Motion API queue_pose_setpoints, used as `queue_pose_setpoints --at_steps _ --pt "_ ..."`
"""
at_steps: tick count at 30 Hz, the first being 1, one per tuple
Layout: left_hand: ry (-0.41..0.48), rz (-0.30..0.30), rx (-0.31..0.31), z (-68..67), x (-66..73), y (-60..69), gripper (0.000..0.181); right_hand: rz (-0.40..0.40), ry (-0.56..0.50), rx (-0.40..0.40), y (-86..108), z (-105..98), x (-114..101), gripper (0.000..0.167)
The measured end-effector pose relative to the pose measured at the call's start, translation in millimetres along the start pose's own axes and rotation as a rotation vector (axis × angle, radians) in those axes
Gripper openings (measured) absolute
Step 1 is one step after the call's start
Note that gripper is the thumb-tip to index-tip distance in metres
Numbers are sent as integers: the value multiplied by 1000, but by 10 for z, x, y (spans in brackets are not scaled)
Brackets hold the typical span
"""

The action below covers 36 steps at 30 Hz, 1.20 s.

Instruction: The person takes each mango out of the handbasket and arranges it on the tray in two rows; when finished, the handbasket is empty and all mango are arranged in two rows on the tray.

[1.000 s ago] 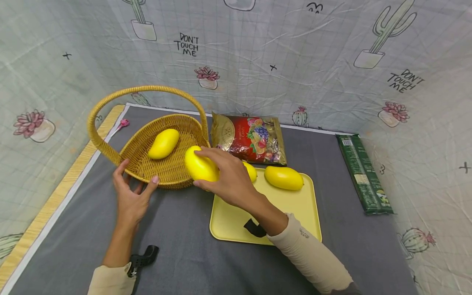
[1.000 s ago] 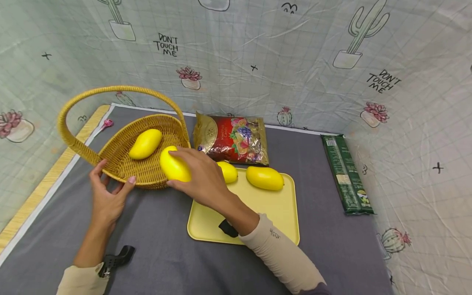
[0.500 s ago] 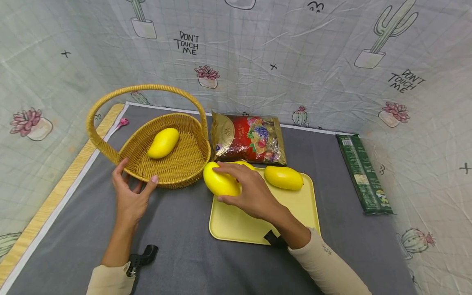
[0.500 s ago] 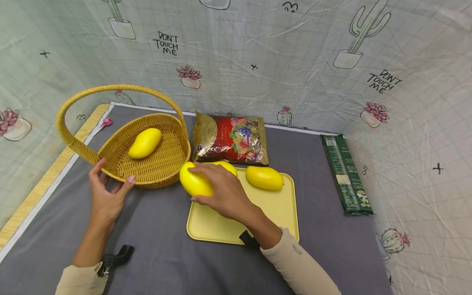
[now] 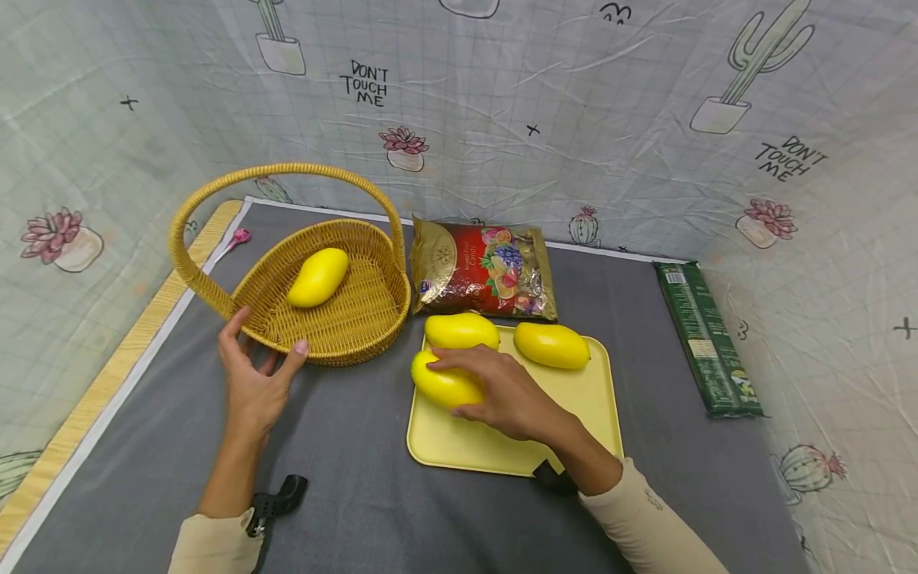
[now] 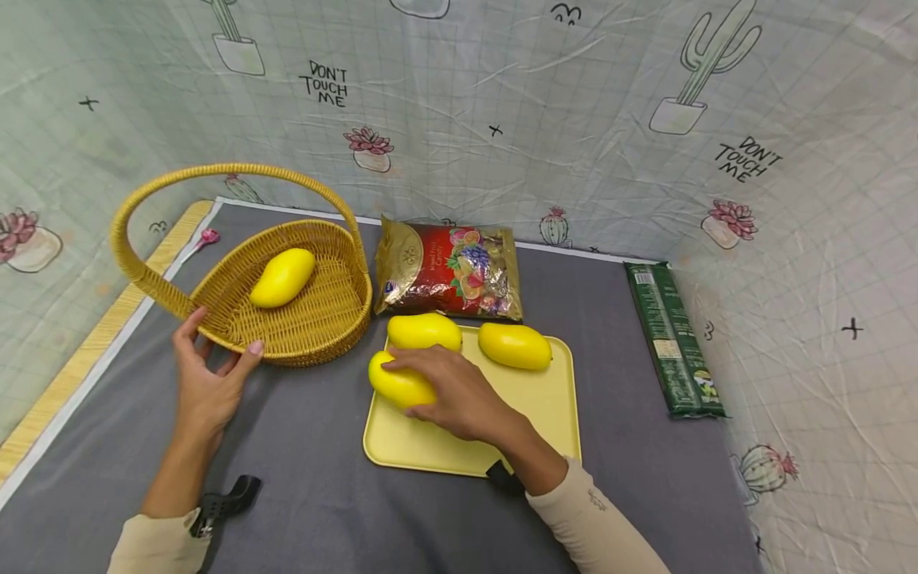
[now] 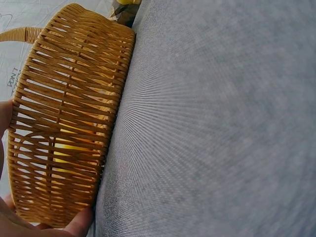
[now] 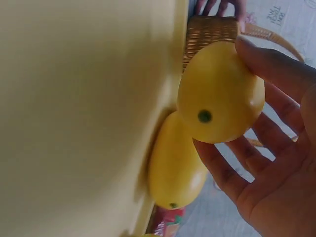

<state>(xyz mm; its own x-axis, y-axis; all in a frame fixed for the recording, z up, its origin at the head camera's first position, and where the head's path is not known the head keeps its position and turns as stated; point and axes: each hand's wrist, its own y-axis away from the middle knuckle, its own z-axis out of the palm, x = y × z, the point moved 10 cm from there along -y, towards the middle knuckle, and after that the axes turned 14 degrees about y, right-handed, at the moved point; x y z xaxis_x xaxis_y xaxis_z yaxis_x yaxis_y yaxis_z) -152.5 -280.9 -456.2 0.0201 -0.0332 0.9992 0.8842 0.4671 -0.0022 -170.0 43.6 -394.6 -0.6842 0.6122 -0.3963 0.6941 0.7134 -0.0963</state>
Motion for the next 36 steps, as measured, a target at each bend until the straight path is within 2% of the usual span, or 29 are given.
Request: queue_pose_setpoints --at_steps 12,21,27,36 --pt "-11 -20 -6 -5 -29 -8 90 -18 0 -83 3 201 95 65" --pt "-23 -24 -1 -10 -31 -7 89 -27 2 -81 -28 208 102 65" --pt "-20 -22 1 -6 -37 -8 89 -37 12 -34 -63 91 28 66" --pt "-16 -18 3 -2 -22 6 89 -43 -66 128 -312 -205 -278 61"
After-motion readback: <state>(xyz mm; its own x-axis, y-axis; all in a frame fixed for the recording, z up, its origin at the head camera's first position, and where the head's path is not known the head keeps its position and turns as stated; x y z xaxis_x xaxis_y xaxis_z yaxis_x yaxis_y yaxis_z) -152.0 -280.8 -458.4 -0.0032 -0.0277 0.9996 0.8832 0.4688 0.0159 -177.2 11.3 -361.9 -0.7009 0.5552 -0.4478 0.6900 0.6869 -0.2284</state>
